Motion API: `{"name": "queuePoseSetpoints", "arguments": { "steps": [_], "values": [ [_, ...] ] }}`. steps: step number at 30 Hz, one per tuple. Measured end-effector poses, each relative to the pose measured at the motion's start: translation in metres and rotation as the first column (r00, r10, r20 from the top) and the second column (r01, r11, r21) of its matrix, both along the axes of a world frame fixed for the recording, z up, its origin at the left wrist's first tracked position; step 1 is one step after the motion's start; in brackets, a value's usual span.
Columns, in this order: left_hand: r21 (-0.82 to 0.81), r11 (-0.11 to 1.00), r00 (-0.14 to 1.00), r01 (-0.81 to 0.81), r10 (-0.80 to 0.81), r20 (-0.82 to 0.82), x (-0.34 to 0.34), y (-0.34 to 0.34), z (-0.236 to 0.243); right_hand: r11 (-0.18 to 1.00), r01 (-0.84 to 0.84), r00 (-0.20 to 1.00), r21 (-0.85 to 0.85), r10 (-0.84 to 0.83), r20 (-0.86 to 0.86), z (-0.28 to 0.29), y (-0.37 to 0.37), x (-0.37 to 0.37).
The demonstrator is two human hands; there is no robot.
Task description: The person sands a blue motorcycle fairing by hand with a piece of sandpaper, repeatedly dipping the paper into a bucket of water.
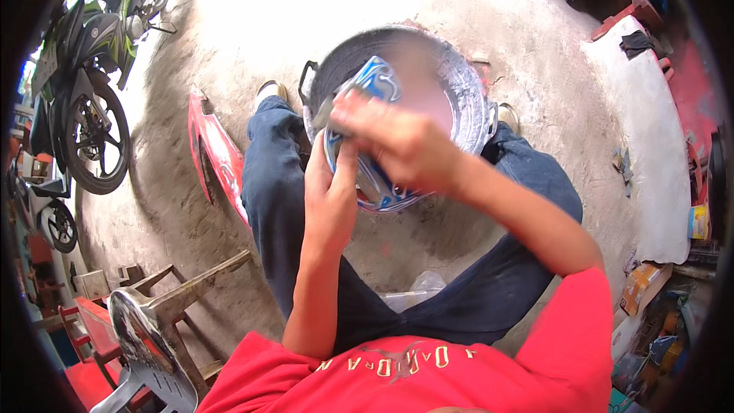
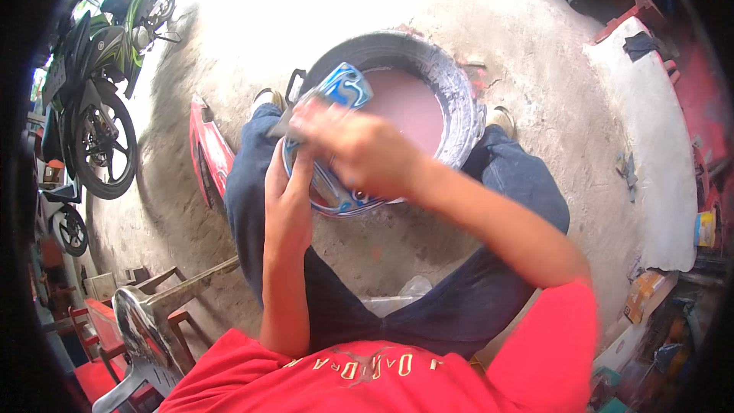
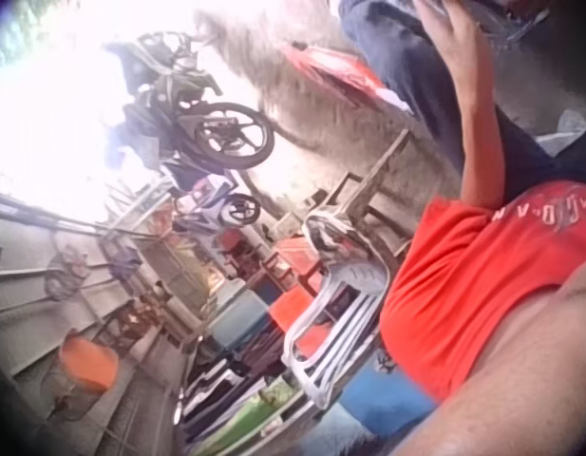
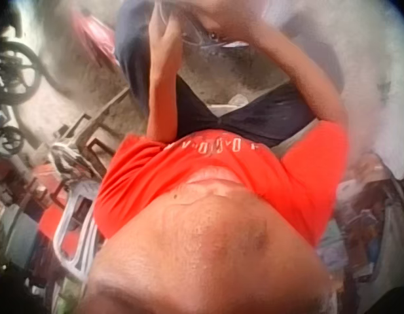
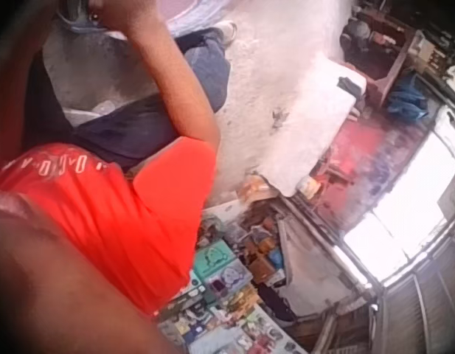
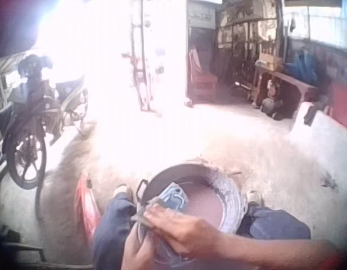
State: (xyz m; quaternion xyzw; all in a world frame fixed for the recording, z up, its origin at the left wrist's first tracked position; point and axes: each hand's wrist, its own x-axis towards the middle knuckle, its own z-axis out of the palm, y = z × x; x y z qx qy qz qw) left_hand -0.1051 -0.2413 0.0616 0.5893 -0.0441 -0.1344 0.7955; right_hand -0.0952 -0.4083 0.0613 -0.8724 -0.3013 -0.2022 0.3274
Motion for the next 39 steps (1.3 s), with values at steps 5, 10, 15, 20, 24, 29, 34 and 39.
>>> {"name": "queuePoseSetpoints", "arguments": {
  "steps": [5,10,15,20,24,29,34,39],
  "values": [
    [0.158,0.986,0.996,0.059,-0.068,0.051,-0.008,-0.001,0.012,0.96,0.246,0.947,0.136,-0.208,-0.245,-0.004,-0.034,0.035],
    [0.274,0.96,0.98,0.051,-0.1,0.17,-0.003,0.005,0.015,0.999,0.017,0.999,0.046,-0.02,0.05,0.008,-0.011,0.01],
    [0.272,0.962,0.973,-0.002,-0.061,0.223,-0.004,0.004,0.011,0.99,0.123,0.992,0.072,-0.123,0.0,0.005,-0.002,0.008],
    [0.458,0.884,0.972,0.096,-0.182,0.148,-0.006,0.002,0.02,0.921,0.384,0.891,-0.064,-0.388,-0.237,0.007,-0.039,0.029],
    [0.541,0.835,0.939,-0.101,-0.1,0.33,-0.007,0.004,0.013,0.992,0.108,0.985,-0.058,-0.099,0.142,0.017,0.01,-0.005],
    [0.555,0.832,0.95,0.01,-0.181,0.254,-0.009,-0.001,0.022,0.937,0.267,0.954,-0.226,-0.224,0.199,0.003,-0.04,0.026],
    [0.491,0.866,0.905,-0.096,-0.129,0.405,-0.005,0.007,0.015,0.938,0.197,0.96,-0.284,-0.127,0.248,0.011,-0.021,0.013],
    [0.481,0.874,0.919,-0.072,-0.129,0.373,-0.004,0.005,0.013,0.965,0.155,0.974,-0.213,-0.113,0.196,0.014,-0.005,0.002]
  ]
}}
